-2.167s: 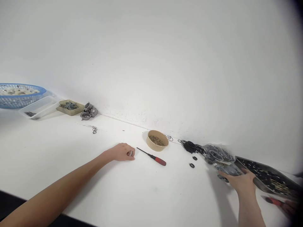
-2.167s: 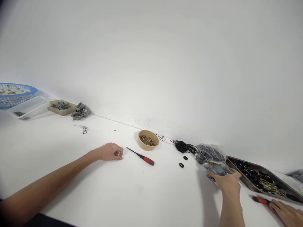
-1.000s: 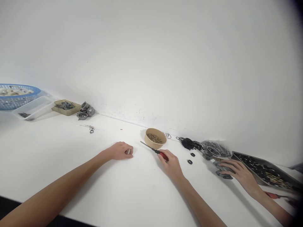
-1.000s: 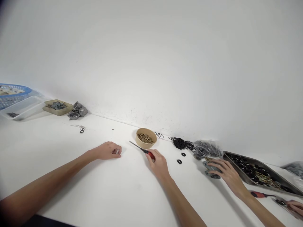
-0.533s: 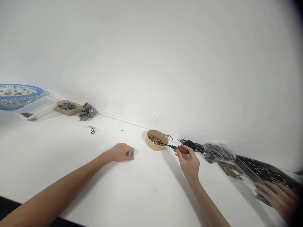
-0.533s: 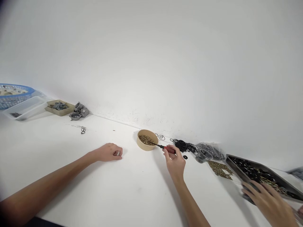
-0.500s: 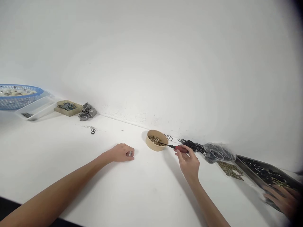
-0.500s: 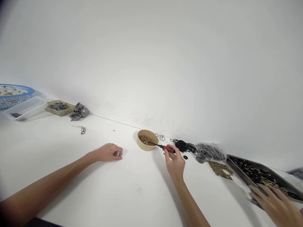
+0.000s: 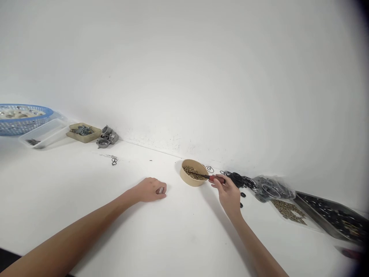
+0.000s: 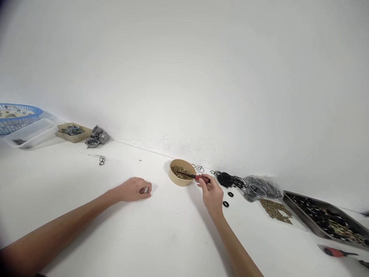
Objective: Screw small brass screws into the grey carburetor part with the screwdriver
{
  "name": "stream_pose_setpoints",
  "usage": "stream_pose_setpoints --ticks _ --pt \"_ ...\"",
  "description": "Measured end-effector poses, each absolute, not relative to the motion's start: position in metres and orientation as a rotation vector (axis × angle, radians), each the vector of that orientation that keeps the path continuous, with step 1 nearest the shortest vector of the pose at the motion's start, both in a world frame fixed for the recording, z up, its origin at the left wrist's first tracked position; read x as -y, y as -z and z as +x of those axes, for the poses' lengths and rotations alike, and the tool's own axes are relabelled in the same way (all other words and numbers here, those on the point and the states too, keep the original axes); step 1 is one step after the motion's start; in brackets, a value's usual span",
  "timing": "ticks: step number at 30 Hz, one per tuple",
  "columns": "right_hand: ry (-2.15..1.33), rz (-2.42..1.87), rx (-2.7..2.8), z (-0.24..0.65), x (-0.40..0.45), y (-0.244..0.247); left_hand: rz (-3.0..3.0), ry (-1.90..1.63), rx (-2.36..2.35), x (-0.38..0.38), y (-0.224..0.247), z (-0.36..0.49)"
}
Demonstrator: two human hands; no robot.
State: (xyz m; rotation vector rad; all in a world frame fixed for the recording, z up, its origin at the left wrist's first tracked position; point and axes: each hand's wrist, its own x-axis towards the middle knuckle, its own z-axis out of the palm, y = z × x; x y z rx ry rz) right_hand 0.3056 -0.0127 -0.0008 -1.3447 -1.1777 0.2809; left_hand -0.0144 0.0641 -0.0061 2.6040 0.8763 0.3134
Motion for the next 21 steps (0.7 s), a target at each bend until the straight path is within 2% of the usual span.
stream_pose_setpoints --ticks 7,15,21 --pt "-0.152 -1.527 1.189 0.312 0.032 0.003 2.591 -0.319 -0.873 -0.064 0.006 -0.014" --pt "-0.375 -1.419 1.184 0.307 0.031 -0.001 2.599 -0.298 -0.905 -0.064 0.006 -0.013" --pt "-0.344 -1.596 1.173 0.307 0.035 -0.003 2.578 -0.296 -0.918 -0.063 0.005 -0.012"
